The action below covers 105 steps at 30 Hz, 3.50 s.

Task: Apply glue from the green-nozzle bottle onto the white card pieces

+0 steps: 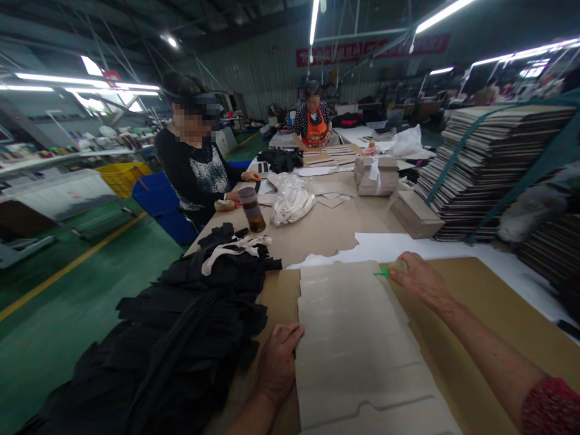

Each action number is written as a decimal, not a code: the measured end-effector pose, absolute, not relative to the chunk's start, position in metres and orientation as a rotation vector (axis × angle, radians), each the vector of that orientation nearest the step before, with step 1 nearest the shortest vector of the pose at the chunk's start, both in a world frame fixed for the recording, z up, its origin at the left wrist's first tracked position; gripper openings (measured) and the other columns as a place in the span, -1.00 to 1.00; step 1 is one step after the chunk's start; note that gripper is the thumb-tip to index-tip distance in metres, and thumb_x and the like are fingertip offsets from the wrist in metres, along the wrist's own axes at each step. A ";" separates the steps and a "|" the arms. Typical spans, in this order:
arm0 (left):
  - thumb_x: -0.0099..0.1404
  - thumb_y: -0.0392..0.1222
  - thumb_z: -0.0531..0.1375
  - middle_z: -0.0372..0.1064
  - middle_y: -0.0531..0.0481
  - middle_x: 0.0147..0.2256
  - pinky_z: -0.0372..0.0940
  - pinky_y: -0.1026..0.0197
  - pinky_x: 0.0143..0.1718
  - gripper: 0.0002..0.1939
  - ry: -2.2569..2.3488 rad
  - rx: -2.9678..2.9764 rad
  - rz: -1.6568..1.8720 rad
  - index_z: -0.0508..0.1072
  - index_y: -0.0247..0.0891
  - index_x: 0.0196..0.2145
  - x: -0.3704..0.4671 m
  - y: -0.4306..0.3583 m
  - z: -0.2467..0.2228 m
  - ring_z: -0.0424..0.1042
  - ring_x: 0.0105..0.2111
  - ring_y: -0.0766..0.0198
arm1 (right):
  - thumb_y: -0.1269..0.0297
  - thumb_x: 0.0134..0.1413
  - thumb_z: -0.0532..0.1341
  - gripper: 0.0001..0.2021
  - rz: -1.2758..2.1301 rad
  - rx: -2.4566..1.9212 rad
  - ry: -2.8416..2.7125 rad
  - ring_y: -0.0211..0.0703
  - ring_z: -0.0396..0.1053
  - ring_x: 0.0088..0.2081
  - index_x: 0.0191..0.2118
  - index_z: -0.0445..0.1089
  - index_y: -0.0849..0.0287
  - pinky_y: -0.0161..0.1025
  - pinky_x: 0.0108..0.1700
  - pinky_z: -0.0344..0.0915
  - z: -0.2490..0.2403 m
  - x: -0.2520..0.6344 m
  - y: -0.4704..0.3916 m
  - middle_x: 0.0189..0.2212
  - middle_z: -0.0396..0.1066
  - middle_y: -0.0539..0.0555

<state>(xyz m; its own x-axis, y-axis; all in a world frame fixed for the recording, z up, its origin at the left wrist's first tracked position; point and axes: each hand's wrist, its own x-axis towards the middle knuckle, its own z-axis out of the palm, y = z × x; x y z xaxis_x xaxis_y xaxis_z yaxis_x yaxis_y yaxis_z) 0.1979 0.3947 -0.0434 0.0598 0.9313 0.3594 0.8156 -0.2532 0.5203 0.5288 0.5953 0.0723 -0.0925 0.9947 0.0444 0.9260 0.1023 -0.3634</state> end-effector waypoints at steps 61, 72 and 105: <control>0.26 -0.50 0.08 0.43 -0.09 -0.04 0.34 0.03 -0.05 -0.55 1.822 2.096 0.961 0.45 -0.21 0.05 0.203 0.392 -0.042 0.29 -0.10 0.10 | 0.05 0.07 0.10 -0.71 0.377 -1.744 -2.289 -0.29 0.21 -0.34 -0.19 0.27 0.15 -0.32 -0.38 -0.06 0.078 0.419 0.610 -0.19 0.34 0.07; 0.26 -0.53 0.10 0.43 -0.06 -0.06 0.33 0.06 -0.08 -0.54 1.833 2.065 0.976 0.45 -0.18 0.03 0.206 0.391 -0.040 0.28 -0.10 0.12 | 0.10 0.11 0.10 -0.75 0.346 -1.601 -2.376 -0.29 0.21 -0.31 -0.16 0.26 0.14 -0.32 -0.37 -0.13 0.073 0.383 0.605 -0.17 0.33 0.07; 0.26 -0.47 0.10 0.43 -0.09 -0.05 0.33 0.06 -0.07 -0.61 1.822 2.056 0.985 0.47 -0.22 0.00 0.206 0.391 -0.037 0.30 -0.10 0.12 | -0.04 -0.05 0.12 -0.55 0.909 -1.674 -1.512 -0.19 0.35 -0.39 -0.12 0.22 0.18 -0.29 -0.44 0.23 0.048 0.449 0.598 -0.29 0.40 0.12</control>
<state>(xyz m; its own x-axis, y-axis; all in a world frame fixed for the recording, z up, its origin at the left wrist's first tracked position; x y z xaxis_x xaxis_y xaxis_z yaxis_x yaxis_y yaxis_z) 0.2060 0.3908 -0.0365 0.0055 0.9435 0.3313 0.7940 -0.2055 0.5721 0.4488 0.5984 0.0477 0.0743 0.9961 -0.0472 0.5090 -0.0786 -0.8572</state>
